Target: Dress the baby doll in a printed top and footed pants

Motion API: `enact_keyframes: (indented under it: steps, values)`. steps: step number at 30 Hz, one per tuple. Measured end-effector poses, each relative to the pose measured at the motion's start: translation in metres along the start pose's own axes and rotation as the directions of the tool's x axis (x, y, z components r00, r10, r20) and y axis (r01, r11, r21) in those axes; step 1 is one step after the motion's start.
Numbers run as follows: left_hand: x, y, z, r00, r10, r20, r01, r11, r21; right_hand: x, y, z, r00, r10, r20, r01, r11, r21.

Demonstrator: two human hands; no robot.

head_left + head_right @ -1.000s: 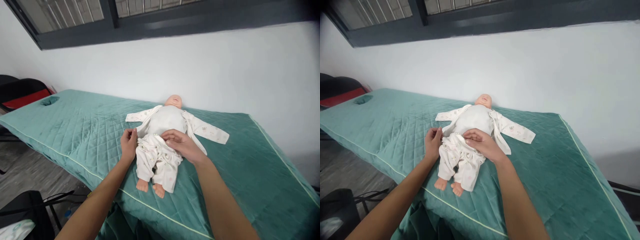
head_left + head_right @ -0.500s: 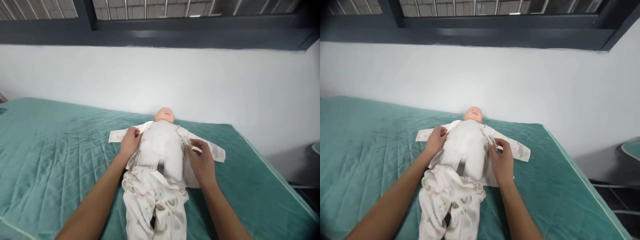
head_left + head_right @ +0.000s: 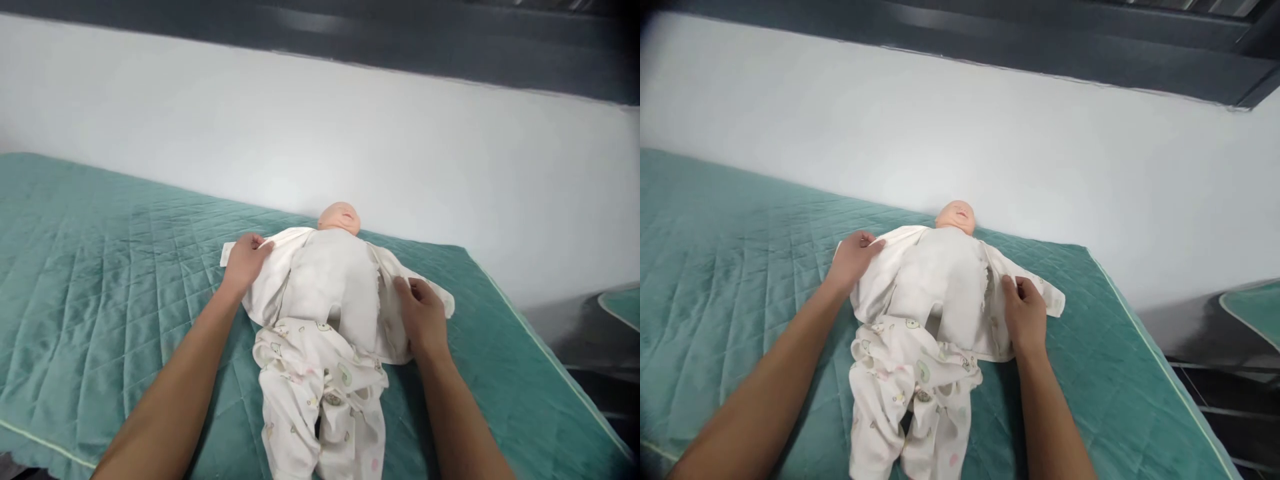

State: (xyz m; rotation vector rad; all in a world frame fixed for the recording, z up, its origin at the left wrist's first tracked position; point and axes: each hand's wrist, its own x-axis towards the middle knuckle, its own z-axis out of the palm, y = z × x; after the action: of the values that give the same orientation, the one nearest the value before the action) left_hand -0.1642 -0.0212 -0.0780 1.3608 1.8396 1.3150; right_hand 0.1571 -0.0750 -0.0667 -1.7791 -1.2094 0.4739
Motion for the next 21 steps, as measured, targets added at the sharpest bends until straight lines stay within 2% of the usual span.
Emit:
enact_keyframes:
  steps: [3,6,9,11,13,15,18,21]
  values:
    - [0.005,-0.009,-0.01,0.998,0.001,-0.066,0.009,0.988,0.153,0.009,0.003,-0.016,0.995,0.057,-0.082,-0.057,0.998,0.009]
    - [0.004,-0.014,-0.013,0.996,0.021,-0.081,0.012,0.92,0.391,0.02,0.012,-0.031,0.983,0.113,-0.146,-0.118,0.993,-0.03]
    - [-0.001,-0.012,-0.012,0.999,0.016,-0.038,0.009,0.812,0.584,0.031,0.025,-0.041,0.979,0.131,-0.158,-0.159,0.97,-0.184]
    - [-0.006,-0.009,-0.012,1.0,0.018,0.002,-0.015,0.767,0.641,0.035,0.033,-0.041,0.984,0.113,-0.14,-0.151,0.942,-0.301]
    - [-0.009,-0.006,-0.012,0.999,0.032,0.008,-0.029,0.744,0.668,0.036,0.04,-0.038,0.99,0.051,-0.128,-0.096,0.922,-0.375]
    - [-0.012,-0.005,-0.012,0.997,0.073,-0.009,-0.047,0.724,0.688,0.034,0.042,-0.033,0.987,-0.08,-0.141,0.018,0.917,-0.397]
    - [-0.014,-0.002,-0.007,0.98,0.195,-0.036,-0.117,0.715,0.689,0.023,0.035,-0.024,0.94,-0.302,-0.158,0.239,0.915,-0.326]
    - [-0.018,0.002,0.002,0.948,0.319,-0.019,-0.254,0.789,0.56,0.005,0.02,-0.015,0.898,-0.435,-0.07,0.413,0.887,-0.207]
